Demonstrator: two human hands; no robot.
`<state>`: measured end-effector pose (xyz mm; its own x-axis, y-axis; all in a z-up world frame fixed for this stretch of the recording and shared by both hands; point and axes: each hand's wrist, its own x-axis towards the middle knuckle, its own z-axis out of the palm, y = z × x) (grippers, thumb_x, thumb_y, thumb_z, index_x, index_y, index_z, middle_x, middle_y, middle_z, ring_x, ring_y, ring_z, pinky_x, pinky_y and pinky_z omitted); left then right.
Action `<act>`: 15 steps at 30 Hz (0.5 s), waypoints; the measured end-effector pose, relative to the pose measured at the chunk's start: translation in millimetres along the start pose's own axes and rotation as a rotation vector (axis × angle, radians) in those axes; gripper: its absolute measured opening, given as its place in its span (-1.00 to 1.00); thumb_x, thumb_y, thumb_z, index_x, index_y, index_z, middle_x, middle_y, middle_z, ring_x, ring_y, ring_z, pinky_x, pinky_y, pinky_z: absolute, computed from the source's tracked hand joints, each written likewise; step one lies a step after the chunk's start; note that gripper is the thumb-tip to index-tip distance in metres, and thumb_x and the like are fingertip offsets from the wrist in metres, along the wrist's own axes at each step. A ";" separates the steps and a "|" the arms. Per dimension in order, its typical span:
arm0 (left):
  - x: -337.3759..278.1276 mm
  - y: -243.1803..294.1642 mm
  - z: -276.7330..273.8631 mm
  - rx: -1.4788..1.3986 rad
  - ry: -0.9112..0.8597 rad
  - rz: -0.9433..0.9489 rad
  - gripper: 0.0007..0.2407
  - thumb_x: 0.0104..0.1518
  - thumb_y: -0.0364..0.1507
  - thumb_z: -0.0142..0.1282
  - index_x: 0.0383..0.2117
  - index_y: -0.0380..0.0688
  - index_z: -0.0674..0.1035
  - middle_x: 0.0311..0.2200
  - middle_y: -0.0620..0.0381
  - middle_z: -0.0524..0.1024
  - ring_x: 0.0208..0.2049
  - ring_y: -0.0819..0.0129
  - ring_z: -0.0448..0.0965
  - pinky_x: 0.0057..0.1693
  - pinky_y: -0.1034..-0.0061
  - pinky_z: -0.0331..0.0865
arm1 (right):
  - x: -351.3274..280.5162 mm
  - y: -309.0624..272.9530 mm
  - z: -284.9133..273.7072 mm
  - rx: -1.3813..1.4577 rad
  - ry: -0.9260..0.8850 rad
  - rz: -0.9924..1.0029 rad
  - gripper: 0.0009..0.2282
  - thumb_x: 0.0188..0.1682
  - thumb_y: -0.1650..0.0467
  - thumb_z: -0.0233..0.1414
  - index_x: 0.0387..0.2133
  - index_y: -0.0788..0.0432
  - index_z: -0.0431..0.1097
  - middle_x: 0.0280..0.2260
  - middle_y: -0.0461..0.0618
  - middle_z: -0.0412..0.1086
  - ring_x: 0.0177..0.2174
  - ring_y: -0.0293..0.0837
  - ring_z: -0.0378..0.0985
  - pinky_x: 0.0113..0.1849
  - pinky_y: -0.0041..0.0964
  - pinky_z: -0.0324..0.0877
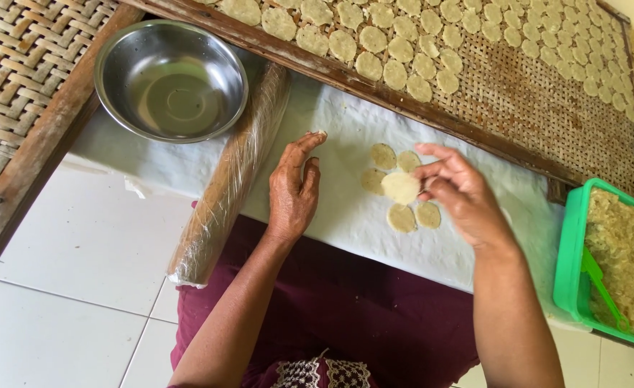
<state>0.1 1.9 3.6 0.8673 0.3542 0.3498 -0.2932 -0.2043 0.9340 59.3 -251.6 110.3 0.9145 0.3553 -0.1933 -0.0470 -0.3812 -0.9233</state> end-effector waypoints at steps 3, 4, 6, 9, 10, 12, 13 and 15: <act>0.2 1.2 -0.5 -0.022 -0.003 0.000 -0.65 0.22 -0.72 -0.08 0.10 -0.15 0.51 0.10 -0.03 0.53 0.29 0.08 0.44 0.32 0.29 0.37 | 13.3 -18.2 -25.5 -0.134 0.168 0.020 -0.57 0.02 0.62 -0.15 0.17 0.13 0.29 -0.16 0.10 0.45 -0.29 -0.21 0.48 -0.20 -0.25 0.49; 0.0 1.5 -0.9 -0.024 -0.003 0.001 -0.65 0.22 -0.72 -0.08 0.10 -0.15 0.51 0.10 -0.03 0.53 0.29 0.08 0.44 0.32 0.29 0.37 | 24.2 -7.1 -42.0 -0.136 0.169 0.020 -0.57 0.02 0.62 -0.15 0.17 0.13 0.29 -0.16 0.10 0.45 -0.29 -0.21 0.48 -0.20 -0.25 0.49; 0.2 2.1 -0.7 -0.027 -0.002 -0.005 -0.67 0.23 -0.71 -0.07 0.09 -0.15 0.52 0.10 -0.03 0.53 0.29 0.08 0.45 0.32 0.29 0.38 | 45.3 15.2 -76.2 -0.147 0.258 -0.038 -0.57 0.05 0.66 -0.18 0.20 0.20 0.27 -0.10 0.12 0.41 -0.22 -0.21 0.45 -0.13 -0.27 0.47; 0.8 2.7 -1.5 -0.021 0.003 0.010 -0.66 0.22 -0.71 -0.08 0.09 -0.16 0.52 0.10 -0.04 0.53 0.28 0.08 0.45 0.33 0.28 0.36 | 70.8 6.7 -88.1 -0.091 0.295 0.046 -0.53 0.02 0.67 -0.19 0.21 0.15 0.25 -0.07 0.09 0.40 -0.19 -0.22 0.49 -0.13 -0.30 0.49; 0.7 2.6 -1.4 -0.021 0.001 0.013 -0.66 0.22 -0.71 -0.08 0.09 -0.16 0.52 0.10 -0.04 0.53 0.28 0.08 0.45 0.33 0.28 0.36 | 78.8 7.5 -90.1 -0.089 0.297 0.045 -0.53 0.02 0.67 -0.19 0.21 0.15 0.25 -0.07 0.09 0.40 -0.19 -0.22 0.49 -0.13 -0.30 0.49; 1.1 2.6 -1.6 -0.011 -0.004 0.002 -0.67 0.23 -0.70 -0.07 0.09 -0.16 0.52 0.11 -0.04 0.53 0.29 0.06 0.44 0.33 0.27 0.36 | 95.6 8.4 -94.0 0.064 0.276 0.030 -0.52 0.03 0.68 -0.15 0.23 0.17 0.26 -0.07 0.07 0.39 -0.20 -0.21 0.48 -0.14 -0.30 0.49; 1.6 2.6 -1.7 -0.010 -0.005 0.006 -0.67 0.23 -0.70 -0.07 0.09 -0.16 0.52 0.11 -0.04 0.53 0.29 0.06 0.44 0.33 0.27 0.36 | 102.5 5.0 -90.0 0.067 0.277 0.026 -0.52 0.03 0.68 -0.15 0.23 0.17 0.26 -0.07 0.07 0.39 -0.20 -0.21 0.48 -0.14 -0.30 0.49; 1.6 2.6 -1.7 -0.023 -0.006 -0.004 -0.66 0.22 -0.71 -0.08 0.09 -0.16 0.53 0.11 -0.05 0.53 0.29 0.06 0.44 0.33 0.27 0.36 | 114.9 -1.1 -82.1 0.094 0.285 0.059 -0.55 0.03 0.65 -0.14 0.21 0.14 0.26 -0.09 0.07 0.44 -0.20 -0.22 0.51 -0.16 -0.32 0.49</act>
